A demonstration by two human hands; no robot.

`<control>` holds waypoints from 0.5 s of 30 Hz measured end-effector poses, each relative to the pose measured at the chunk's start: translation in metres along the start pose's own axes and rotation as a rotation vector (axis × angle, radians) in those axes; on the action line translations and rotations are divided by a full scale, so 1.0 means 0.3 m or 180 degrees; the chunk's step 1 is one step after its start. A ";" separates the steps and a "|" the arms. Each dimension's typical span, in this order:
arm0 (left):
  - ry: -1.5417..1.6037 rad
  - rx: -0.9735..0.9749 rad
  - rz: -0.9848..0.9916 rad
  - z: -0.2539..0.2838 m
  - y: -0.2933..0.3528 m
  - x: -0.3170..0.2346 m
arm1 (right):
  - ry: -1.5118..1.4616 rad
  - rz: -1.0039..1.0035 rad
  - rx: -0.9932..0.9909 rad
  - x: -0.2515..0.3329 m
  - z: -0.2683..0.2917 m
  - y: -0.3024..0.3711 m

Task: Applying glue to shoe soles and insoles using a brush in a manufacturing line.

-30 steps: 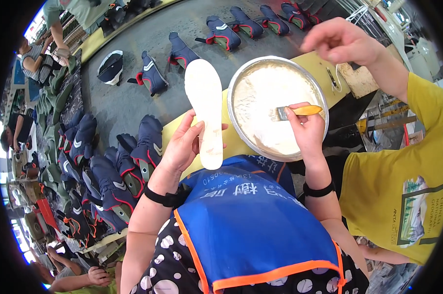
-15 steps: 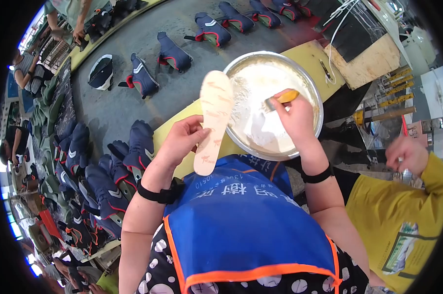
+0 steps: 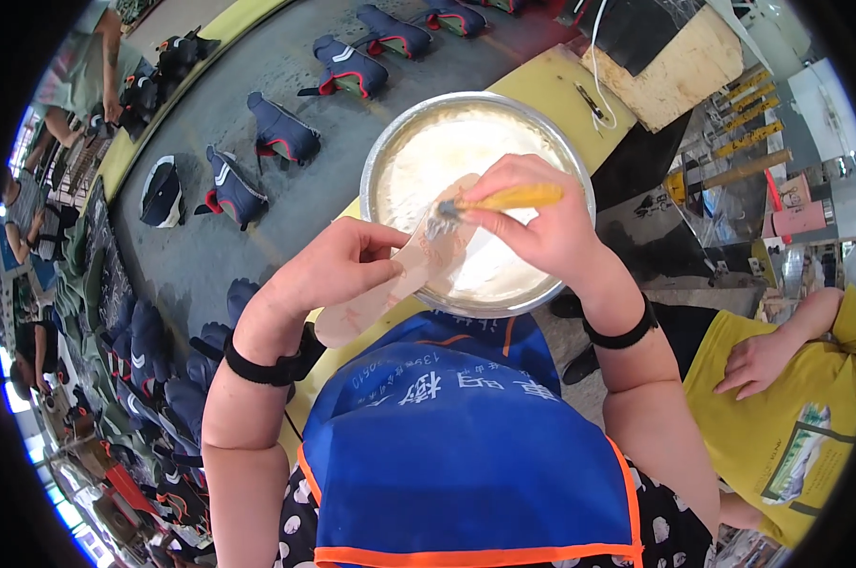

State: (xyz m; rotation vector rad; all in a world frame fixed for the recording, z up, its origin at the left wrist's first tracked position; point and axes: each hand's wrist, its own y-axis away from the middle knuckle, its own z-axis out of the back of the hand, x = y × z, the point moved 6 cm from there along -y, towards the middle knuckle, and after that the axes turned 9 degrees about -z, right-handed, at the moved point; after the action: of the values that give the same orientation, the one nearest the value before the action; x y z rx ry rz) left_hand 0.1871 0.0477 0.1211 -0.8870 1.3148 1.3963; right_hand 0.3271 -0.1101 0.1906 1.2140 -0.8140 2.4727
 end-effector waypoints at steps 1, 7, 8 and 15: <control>-0.0016 0.0020 0.0011 -0.002 -0.002 0.002 | -0.0008 -0.0011 -0.0024 -0.020 0.006 -0.003; -0.0058 -0.0094 -0.0172 0.006 0.027 0.021 | -0.0174 -0.0648 -0.0782 -0.188 0.076 -0.011; 0.0325 -0.0152 -0.0211 0.003 0.036 0.043 | -0.0184 -0.0638 -0.0804 -0.205 0.078 0.001; 0.0584 -0.0406 -0.0071 -0.011 0.072 0.151 | -0.0085 -0.0897 -0.1247 -0.162 0.105 0.025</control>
State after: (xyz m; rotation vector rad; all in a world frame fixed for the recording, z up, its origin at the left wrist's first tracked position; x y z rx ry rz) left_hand 0.1549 0.0536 0.0832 -1.1348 1.3588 1.4200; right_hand 0.3737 -0.1344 0.1650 1.1293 -0.9992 1.9635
